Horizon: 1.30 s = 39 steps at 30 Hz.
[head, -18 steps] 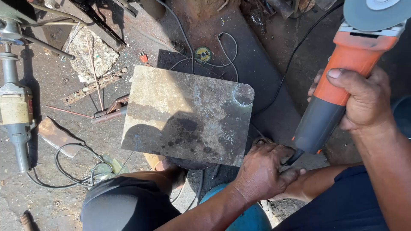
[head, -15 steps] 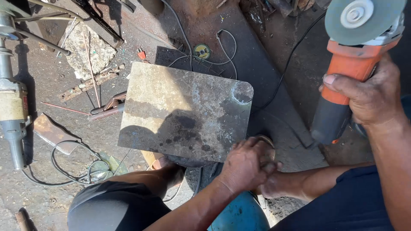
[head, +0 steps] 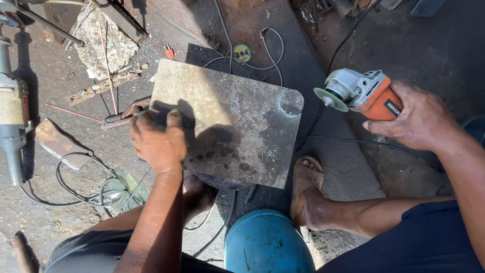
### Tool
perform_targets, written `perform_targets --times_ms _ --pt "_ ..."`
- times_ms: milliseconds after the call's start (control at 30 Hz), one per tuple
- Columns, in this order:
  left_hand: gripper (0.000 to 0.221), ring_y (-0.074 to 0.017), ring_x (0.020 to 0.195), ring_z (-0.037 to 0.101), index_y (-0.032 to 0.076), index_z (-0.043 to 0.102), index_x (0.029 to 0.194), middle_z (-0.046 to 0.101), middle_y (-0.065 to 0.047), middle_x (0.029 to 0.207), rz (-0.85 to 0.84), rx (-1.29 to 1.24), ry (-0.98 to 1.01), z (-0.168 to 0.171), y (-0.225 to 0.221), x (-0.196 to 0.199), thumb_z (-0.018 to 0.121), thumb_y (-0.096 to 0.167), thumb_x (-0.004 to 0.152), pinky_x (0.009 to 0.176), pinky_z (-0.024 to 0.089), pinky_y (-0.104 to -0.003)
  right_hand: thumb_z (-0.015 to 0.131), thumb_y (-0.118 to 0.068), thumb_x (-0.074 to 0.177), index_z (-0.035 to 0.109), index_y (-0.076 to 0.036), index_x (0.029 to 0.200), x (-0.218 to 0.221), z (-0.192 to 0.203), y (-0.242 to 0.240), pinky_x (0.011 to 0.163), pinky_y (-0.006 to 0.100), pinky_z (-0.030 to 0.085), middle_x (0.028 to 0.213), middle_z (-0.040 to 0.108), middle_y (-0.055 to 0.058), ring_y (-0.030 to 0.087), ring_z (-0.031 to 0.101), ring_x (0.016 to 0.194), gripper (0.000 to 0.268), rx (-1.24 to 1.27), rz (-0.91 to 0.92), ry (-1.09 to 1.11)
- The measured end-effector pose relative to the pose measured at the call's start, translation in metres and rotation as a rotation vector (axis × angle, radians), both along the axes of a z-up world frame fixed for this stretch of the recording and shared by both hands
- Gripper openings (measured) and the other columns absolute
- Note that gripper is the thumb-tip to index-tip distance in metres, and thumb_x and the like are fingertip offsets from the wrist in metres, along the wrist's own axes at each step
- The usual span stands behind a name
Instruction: Using a handheld angle grinder to cut or grind the edge of a metal plate while holding it by hand.
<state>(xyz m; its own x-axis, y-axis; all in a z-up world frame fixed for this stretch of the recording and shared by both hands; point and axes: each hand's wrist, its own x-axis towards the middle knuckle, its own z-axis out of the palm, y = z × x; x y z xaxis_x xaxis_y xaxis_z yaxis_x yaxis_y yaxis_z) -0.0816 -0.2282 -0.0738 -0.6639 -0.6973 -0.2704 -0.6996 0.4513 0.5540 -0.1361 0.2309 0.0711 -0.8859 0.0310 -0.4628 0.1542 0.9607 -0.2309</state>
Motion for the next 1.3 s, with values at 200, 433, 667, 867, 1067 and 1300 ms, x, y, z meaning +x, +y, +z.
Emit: perform_targets --times_ms 200,433,667,867,1067,1300 --pt "0.1 -0.0561 0.111 0.066 0.0 0.062 0.121 0.07 -0.032 0.114 -0.054 -0.078 -0.253 -0.069 -0.056 0.012 0.048 0.094 0.09 0.093 0.052 -0.061 0.089 -0.04 0.073 0.022 -0.033 0.165 -0.013 0.014 -0.015 0.108 0.076 0.052 0.151 0.049 0.005 0.051 0.061 0.121 0.114 0.279 0.088 -0.172" --pt "0.089 -0.0491 0.088 0.072 0.011 0.077 0.091 0.077 -0.021 0.088 -0.099 -0.145 -0.238 -0.026 -0.065 0.017 0.056 0.097 0.088 0.078 0.052 -0.053 0.087 -0.04 0.074 0.016 -0.033 0.166 -0.022 0.002 -0.018 0.119 0.073 0.044 0.165 0.033 0.0 0.047 0.045 0.141 0.116 0.209 0.076 -0.234" --pt "0.063 -0.0491 0.079 0.069 0.016 0.082 0.095 0.074 -0.022 0.081 -0.104 -0.292 0.006 0.022 -0.062 0.025 0.08 0.079 0.096 0.068 0.05 -0.051 0.082 -0.047 0.077 0.019 -0.03 0.165 -0.027 -0.001 -0.036 0.122 0.07 0.04 0.166 0.031 0.0 0.044 0.038 0.147 0.109 0.234 0.15 -0.276" --pt "0.048 -0.0439 0.08 0.073 0.015 0.085 0.104 0.077 -0.019 0.087 -0.16 -0.347 0.138 0.029 -0.067 0.028 0.087 0.063 0.103 0.067 0.051 -0.049 0.082 -0.041 0.082 0.019 -0.028 0.165 -0.034 -0.003 -0.055 0.121 0.071 0.042 0.165 0.032 0.002 0.048 0.04 0.144 0.105 0.224 0.158 -0.316" --pt "0.041 -0.0411 0.08 0.073 0.014 0.085 0.106 0.078 -0.017 0.088 -0.176 -0.327 0.142 0.037 -0.066 0.03 0.087 0.055 0.107 0.068 0.051 -0.048 0.081 -0.045 0.083 0.018 -0.028 0.165 -0.04 -0.011 -0.061 0.118 0.07 0.044 0.165 0.032 -0.001 0.047 0.042 0.142 0.105 0.259 0.198 -0.339" --pt "0.037 -0.041 0.082 0.074 0.014 0.085 0.109 0.078 -0.017 0.089 -0.221 -0.375 0.16 0.035 -0.068 0.035 0.087 0.051 0.111 0.067 0.05 -0.049 0.078 -0.047 0.085 0.015 -0.027 0.166 -0.043 -0.018 -0.068 0.118 0.068 0.046 0.167 0.029 -0.002 0.046 0.043 0.143 0.104 0.26 0.219 -0.367"
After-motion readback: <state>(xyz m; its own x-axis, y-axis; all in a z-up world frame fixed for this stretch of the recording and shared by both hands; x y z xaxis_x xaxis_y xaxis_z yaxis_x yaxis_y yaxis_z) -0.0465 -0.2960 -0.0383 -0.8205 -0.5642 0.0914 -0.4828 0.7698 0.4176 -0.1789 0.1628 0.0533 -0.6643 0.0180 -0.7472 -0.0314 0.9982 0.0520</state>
